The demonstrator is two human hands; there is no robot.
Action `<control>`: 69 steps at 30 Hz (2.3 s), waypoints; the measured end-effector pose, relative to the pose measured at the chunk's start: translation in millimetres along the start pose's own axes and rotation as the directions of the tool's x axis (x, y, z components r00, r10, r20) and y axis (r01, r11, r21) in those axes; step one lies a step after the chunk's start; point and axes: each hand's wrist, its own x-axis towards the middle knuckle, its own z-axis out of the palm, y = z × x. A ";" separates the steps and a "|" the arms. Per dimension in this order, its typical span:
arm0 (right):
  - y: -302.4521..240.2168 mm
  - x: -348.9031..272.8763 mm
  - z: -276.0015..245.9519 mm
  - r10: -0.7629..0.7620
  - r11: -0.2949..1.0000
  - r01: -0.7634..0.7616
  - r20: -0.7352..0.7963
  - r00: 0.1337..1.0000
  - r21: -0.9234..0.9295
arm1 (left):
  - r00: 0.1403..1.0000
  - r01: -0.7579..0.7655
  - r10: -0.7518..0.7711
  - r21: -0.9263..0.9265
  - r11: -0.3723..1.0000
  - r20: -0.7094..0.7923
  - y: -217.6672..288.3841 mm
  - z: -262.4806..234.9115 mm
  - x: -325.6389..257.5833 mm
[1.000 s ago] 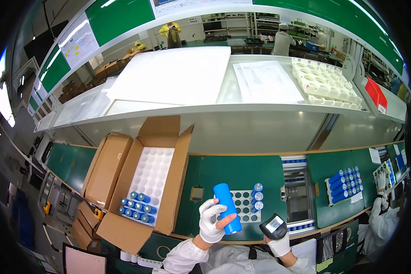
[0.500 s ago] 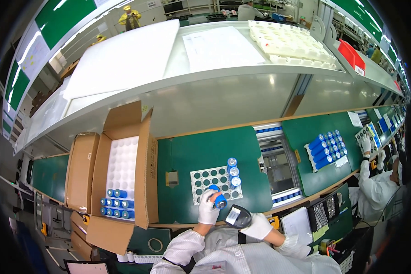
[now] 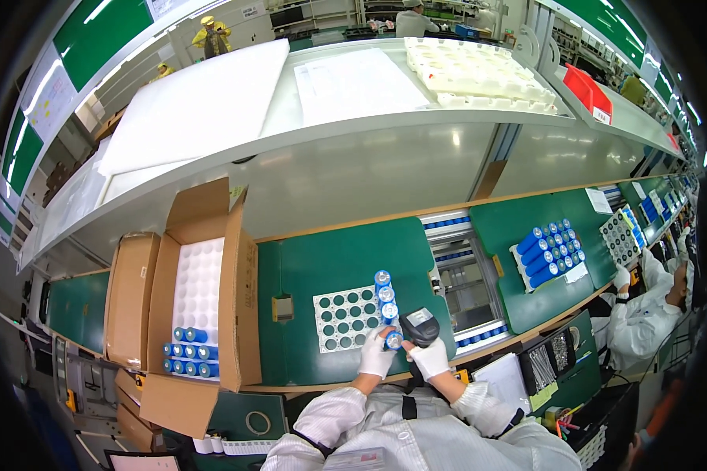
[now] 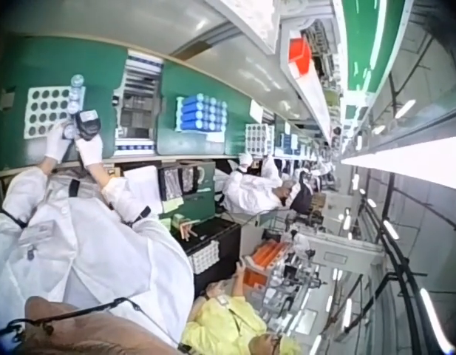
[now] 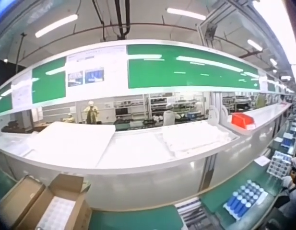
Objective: The person scans batteries from a box and places them into a tray before applying a label and a taped note to the tray. They then move the filled tray and box to prepare for the next cycle with a new tray.
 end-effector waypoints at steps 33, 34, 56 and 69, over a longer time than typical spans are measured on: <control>11.7 43.7 -10.3 -0.066 0.996 0.061 -0.080 0.995 -0.070 | 0.954 0.124 -0.161 0.156 0.980 0.254 177.6 -209.2 26.4; 16.2 39.8 -20.2 -0.123 0.992 0.121 -0.113 0.986 -0.026 | 0.988 -0.004 -0.016 0.126 0.992 0.151 184.9 -243.0 27.4; -29.6 -14.0 27.0 -0.213 0.974 0.203 0.095 0.972 0.102 | 0.745 0.612 -0.494 0.753 0.241 -0.447 -38.1 -411.3 -26.8; -32.8 -10.6 38.5 -0.223 0.974 0.212 0.196 0.955 0.074 | 0.650 -0.491 -0.653 -0.871 0.029 -0.388 17.4 -402.6 -25.6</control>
